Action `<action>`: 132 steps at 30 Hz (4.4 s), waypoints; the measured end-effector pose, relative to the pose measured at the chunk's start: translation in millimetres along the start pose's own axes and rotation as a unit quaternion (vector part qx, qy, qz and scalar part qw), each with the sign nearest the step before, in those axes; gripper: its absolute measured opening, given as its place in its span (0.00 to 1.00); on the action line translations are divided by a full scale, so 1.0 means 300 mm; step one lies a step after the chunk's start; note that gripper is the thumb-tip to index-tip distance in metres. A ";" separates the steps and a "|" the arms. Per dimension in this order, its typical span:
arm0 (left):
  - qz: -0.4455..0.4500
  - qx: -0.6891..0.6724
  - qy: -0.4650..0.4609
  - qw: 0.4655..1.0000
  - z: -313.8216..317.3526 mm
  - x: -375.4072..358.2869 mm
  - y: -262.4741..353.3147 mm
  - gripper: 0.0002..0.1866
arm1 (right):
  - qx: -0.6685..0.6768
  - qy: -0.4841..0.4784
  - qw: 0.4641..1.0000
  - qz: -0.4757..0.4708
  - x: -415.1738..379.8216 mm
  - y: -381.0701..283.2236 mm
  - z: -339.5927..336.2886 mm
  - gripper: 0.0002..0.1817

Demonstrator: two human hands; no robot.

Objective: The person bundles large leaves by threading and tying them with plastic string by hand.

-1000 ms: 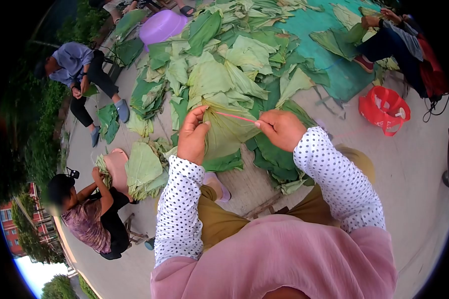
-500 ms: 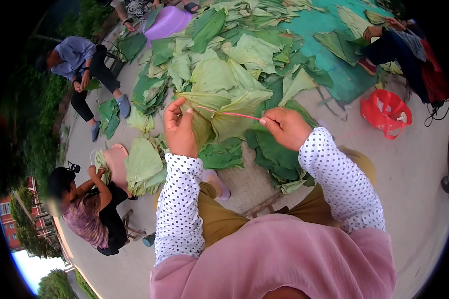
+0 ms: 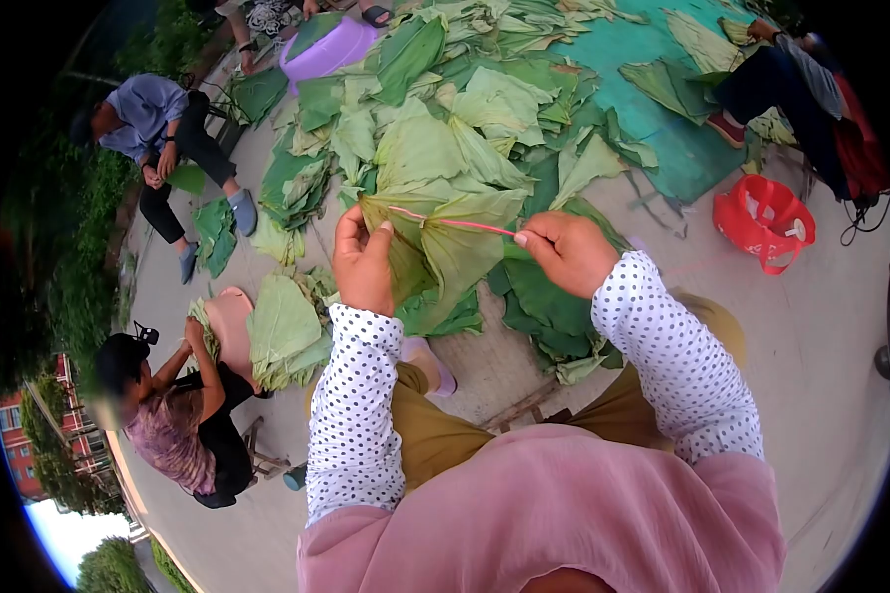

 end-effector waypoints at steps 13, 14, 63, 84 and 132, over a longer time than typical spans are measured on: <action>0.026 0.094 -0.089 0.991 0.076 -0.019 -0.019 0.18 | -0.035 -0.007 0.999 -0.004 -0.001 0.004 0.005 0.13; 0.026 0.094 -0.089 0.991 0.077 -0.026 -0.027 0.18 | -0.036 -0.007 0.999 -0.004 0.006 0.001 0.011 0.13; -0.158 0.025 -0.265 0.951 0.324 -0.160 -0.184 0.23 | -0.054 -0.054 0.997 0.018 -0.059 0.278 0.024 0.11; -0.278 0.207 -0.365 0.864 0.009 -0.147 -0.401 0.18 | 0.139 -0.104 0.984 0.028 -0.037 0.107 0.113 0.06; -0.112 -0.076 -0.034 0.990 -0.070 -0.018 -0.018 0.08 | 0.049 -0.037 0.998 0.014 -0.043 -0.021 0.038 0.08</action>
Point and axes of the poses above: each hand's wrist, its own x-axis towards the middle knuckle, its own z-axis out of the palm, y = z × x, the point moved 8 cm from there along x, towards the middle knuckle, and after that the axes turned 10 degrees about -y, right-handed, at the moved point
